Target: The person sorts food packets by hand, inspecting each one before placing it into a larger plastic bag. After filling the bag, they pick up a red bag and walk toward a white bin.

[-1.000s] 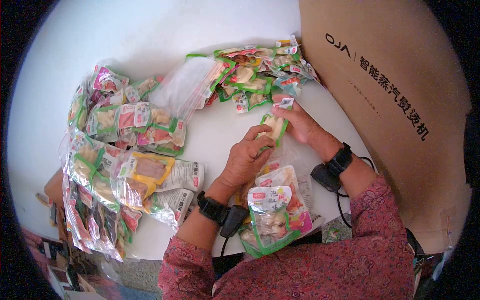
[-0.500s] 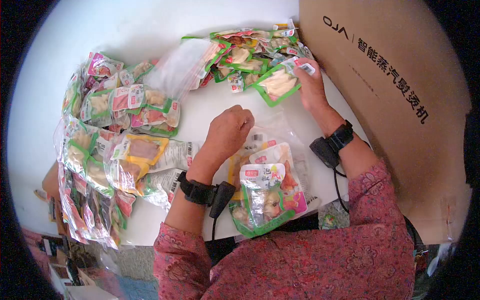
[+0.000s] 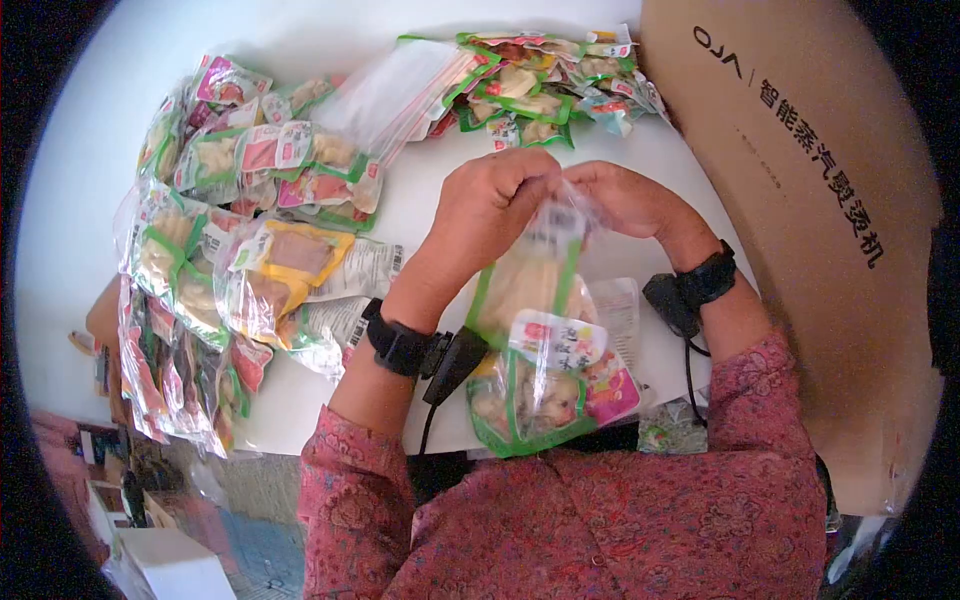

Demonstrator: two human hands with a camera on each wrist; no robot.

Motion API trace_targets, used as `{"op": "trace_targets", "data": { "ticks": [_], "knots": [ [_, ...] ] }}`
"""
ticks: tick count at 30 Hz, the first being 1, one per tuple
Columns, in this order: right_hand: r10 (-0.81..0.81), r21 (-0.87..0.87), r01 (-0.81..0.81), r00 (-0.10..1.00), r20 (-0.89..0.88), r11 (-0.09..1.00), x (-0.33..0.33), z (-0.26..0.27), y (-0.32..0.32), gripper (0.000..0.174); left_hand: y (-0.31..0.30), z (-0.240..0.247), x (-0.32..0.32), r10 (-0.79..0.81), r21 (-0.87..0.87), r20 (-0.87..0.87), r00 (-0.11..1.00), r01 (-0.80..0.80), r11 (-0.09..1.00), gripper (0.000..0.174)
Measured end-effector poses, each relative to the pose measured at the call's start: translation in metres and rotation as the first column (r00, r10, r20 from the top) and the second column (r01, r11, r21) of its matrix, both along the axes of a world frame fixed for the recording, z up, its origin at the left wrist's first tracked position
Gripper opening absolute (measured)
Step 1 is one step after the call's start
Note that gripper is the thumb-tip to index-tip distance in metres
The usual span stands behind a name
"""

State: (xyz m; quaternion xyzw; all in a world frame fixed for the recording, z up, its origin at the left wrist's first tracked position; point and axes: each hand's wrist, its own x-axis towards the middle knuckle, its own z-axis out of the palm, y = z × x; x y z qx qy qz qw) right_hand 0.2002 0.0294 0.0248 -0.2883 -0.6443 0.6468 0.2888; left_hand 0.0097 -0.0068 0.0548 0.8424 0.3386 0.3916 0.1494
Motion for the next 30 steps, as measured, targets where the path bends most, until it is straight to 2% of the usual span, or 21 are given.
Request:
{"op": "trace_targets", "data": {
  "ticks": [2, 3, 5, 7, 9, 11, 12, 14, 15, 16, 17, 18, 19, 20, 22, 23, 24, 25, 26, 29, 30],
  "knots": [
    [0.235, -0.25, -0.225, 0.972, 0.011, 0.942, 0.001, 0.007, -0.008, 0.032, 0.003, -0.003, 0.0, 0.018, -0.013, 0.029, 0.999, -0.017, 1.0, 0.007],
    [0.241, -0.258, -0.23, 0.97, 0.012, 0.938, 0.0, 0.007, -0.007, 0.032, 0.004, -0.006, 0.0, 0.028, -0.022, 0.054, 0.998, -0.026, 0.999, 0.006],
    [0.441, -0.249, -0.431, 0.897, -0.017, 0.867, -0.003, 0.005, -0.005, 0.035, 0.006, -0.011, 0.001, 0.038, -0.017, 0.082, 0.996, -0.037, 0.999, 0.006],
    [0.435, -0.236, -0.412, 0.899, 0.054, 0.88, -0.01, -0.001, -0.007, 0.036, 0.007, -0.015, 0.003, 0.05, -0.009, 0.109, 0.993, -0.049, 0.999, 0.006],
    [0.426, -0.218, -0.394, 0.896, 0.129, 0.893, -0.017, -0.006, -0.009, 0.037, 0.007, -0.019, 0.004, 0.022, -0.108, 0.162, 0.987, -0.004, 0.994, 0.008],
    [0.529, -0.11, -0.517, 0.835, 0.154, 0.849, -0.021, -0.009, -0.009, 0.04, 0.006, -0.023, 0.004, 0.055, -0.116, 0.113, 0.992, -0.042, 0.992, 0.009],
    [0.527, -0.106, -0.516, 0.835, 0.16, 0.85, -0.024, -0.007, -0.011, 0.04, 0.006, -0.024, 0.005, 0.084, -0.114, 0.066, 0.994, -0.076, 0.991, 0.01],
    [0.478, -0.089, -0.481, 0.799, 0.365, 0.872, -0.026, 0.005, -0.015, 0.033, 0.008, -0.029, 0.005, 0.099, -0.092, 0.067, 0.993, -0.093, 0.991, 0.01],
    [0.467, 0.353, -0.626, 0.767, 0.44, 0.696, -0.026, 0.008, -0.012, 0.028, 0.01, -0.03, 0.006, 0.117, -0.082, 0.066, 0.991, -0.111, 0.99, 0.01],
    [0.439, 0.371, -0.616, 0.772, 0.461, 0.695, -0.022, -0.001, -0.006, 0.028, 0.012, -0.03, 0.006, 0.097, -0.05, 0.077, 0.992, -0.093, 0.994, 0.01],
    [0.381, 0.193, -0.453, 0.868, 0.317, 0.871, -0.018, -0.019, 0.002, 0.027, 0.013, -0.033, 0.005, 0.139, -0.225, 0.109, 0.984, -0.111, 0.968, 0.009],
    [0.276, -0.03, -0.275, 0.944, 0.183, 0.961, -0.016, -0.026, 0.008, 0.026, 0.015, -0.037, 0.004, 0.188, -0.4, 0.13, 0.974, -0.122, 0.908, 0.008],
    [0.105, 0.283, -0.177, 0.962, 0.253, 0.943, -0.014, -0.022, 0.01, 0.024, 0.019, -0.047, 0.002, 0.18, -0.388, 0.14, 0.974, -0.114, 0.915, 0.008],
    [0.099, 0.293, -0.176, 0.96, 0.26, 0.94, -0.01, -0.016, 0.012, 0.024, 0.025, -0.058, 0.001, 0.178, -0.378, 0.213, 0.961, -0.087, 0.922, 0.008],
    [-0.259, 0.221, 0.208, 0.936, 0.237, 0.953, 0.006, -0.007, 0.018, 0.022, 0.028, -0.067, 0.0, 0.175, -0.364, 0.29, 0.941, -0.06, 0.929, 0.007],
    [-0.463, 0.351, 0.375, 0.862, 0.209, 0.858, 0.011, -0.004, 0.022, 0.018, 0.028, -0.073, 0.0, 0.168, -0.423, 0.33, 0.929, -0.013, 0.906, 0.007],
    [-0.677, 0.659, 0.429, 0.717, 0.168, 0.618, 0.021, -0.012, 0.034, 0.015, 0.027, -0.075, 0.001, 0.164, -0.478, 0.37, 0.914, 0.036, 0.878, 0.008],
    [-0.834, 0.878, 0.38, 0.551, 0.038, 0.292, 0.03, -0.014, 0.043, 0.013, 0.02, -0.065, 0.002, 0.215, -0.591, 0.318, 0.923, 0.016, 0.807, 0.008],
    [-0.858, 0.956, 0.283, 0.506, -0.087, 0.07, 0.043, -0.015, 0.05, 0.012, 0.019, -0.066, 0.003, 0.215, -0.589, 0.322, 0.922, 0.018, 0.808, 0.008],
    [-0.888, 0.976, 0.186, 0.459, 0.014, 0.112, 0.057, -0.01, 0.049, 0.015, 0.02, -0.07, 0.003, 0.188, -0.591, 0.37, 0.91, 0.074, 0.804, 0.011],
    [-0.852, 0.987, 0.073, 0.517, 0.086, 0.144, 0.058, -0.012, 0.05, 0.017, 0.022, -0.072, 0.004, 0.138, -0.496, 0.417, 0.899, 0.098, 0.863, 0.013]
  ]
}}
